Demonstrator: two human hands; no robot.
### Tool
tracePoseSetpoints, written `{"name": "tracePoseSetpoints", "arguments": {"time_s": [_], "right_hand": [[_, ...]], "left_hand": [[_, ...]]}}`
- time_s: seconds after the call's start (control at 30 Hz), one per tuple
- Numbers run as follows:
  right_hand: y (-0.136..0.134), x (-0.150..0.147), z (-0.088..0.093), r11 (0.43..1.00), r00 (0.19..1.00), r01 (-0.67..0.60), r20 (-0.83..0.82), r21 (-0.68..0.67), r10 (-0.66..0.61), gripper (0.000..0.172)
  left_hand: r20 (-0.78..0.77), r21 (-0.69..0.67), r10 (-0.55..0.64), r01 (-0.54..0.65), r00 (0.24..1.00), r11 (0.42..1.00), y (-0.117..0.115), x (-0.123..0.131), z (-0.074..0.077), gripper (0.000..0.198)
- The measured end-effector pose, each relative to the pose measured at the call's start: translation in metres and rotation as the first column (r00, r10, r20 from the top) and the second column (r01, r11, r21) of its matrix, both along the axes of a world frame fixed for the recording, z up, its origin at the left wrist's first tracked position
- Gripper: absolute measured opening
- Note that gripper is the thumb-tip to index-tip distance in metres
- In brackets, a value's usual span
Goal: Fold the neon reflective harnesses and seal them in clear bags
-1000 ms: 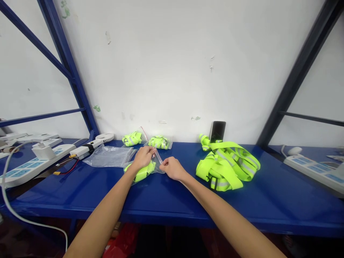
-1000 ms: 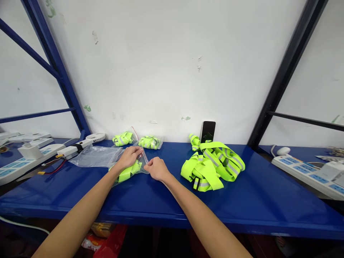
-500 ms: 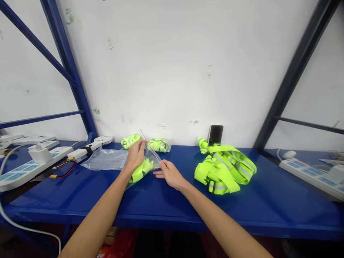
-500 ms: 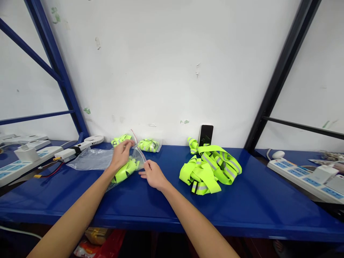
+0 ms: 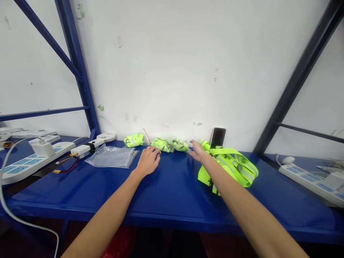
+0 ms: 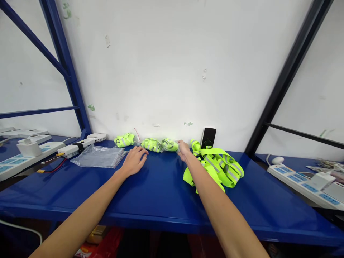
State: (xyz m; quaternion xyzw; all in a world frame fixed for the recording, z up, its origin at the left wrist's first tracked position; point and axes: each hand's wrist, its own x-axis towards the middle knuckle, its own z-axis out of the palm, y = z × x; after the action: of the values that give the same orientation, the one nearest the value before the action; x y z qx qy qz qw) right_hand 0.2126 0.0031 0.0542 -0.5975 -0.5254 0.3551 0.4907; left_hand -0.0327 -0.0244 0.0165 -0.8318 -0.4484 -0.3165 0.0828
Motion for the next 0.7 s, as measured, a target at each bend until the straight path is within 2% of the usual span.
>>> {"name": "tracePoseSetpoints", "arguments": {"time_s": [0.07,0.17,0.23,0.27,0.3,0.37,0.4,0.47,0.5,0.57,0.63,0.7], "right_hand": [[-0.005,0.012,0.003,0.994,0.999,-0.015,-0.035,-0.107,0.012,0.045],[-0.024,0.024,0.023,0.985,0.996,-0.088,-0.006,-0.150,0.088,0.047],[-0.045,0.032,0.043,0.975,0.961,-0.178,0.188,-0.135,0.201,0.048],[-0.056,0.037,0.052,0.960,0.907,-0.240,0.320,-0.140,0.274,0.049],[-0.069,0.044,0.059,0.937,0.819,-0.307,0.454,-0.170,0.350,0.052],[-0.092,0.058,0.065,0.905,0.604,-0.353,0.681,-0.239,0.415,0.063],[-0.102,0.065,0.063,0.910,0.517,-0.312,0.754,-0.274,0.404,0.072],[-0.117,0.074,0.054,0.916,0.414,-0.209,0.818,-0.342,0.400,0.085],[-0.122,0.075,0.048,0.913,0.397,-0.199,0.823,-0.355,0.407,0.085],[-0.126,0.070,0.039,0.915,0.427,-0.273,0.815,-0.298,0.393,0.073],[-0.127,0.057,0.039,0.908,0.518,-0.382,0.775,-0.170,0.363,0.056],[-0.128,0.040,0.050,0.879,0.620,-0.472,0.684,-0.066,0.385,0.046]], "left_hand": [[-0.045,-0.081,-0.040,0.036,0.998,0.996,0.004,0.001,-0.008,0.025],[-0.073,-0.153,-0.081,0.069,0.994,0.986,0.007,0.001,-0.016,0.028],[-0.070,-0.186,-0.094,0.079,0.993,0.979,0.008,0.001,-0.018,0.029],[-0.064,-0.199,-0.101,0.086,0.993,0.976,0.009,0.001,-0.018,0.029],[-0.057,-0.208,-0.110,0.096,0.992,0.973,0.009,0.001,-0.018,0.029],[-0.041,-0.211,-0.136,0.125,0.990,0.970,0.007,0.003,-0.017,0.029],[-0.034,-0.207,-0.152,0.142,0.988,0.968,0.006,0.005,-0.017,0.029],[-0.021,-0.201,-0.190,0.182,0.982,0.963,0.003,0.011,-0.015,0.030],[-0.013,-0.202,-0.211,0.204,0.977,0.958,0.001,0.014,-0.015,0.030],[0.019,-0.220,-0.251,0.249,0.968,0.943,-0.004,0.020,-0.013,0.031],[0.084,-0.251,-0.273,0.286,0.958,0.925,-0.006,0.025,-0.012,0.033],[0.174,-0.286,-0.259,0.300,0.950,0.910,-0.007,0.025,-0.010,0.035]]}}
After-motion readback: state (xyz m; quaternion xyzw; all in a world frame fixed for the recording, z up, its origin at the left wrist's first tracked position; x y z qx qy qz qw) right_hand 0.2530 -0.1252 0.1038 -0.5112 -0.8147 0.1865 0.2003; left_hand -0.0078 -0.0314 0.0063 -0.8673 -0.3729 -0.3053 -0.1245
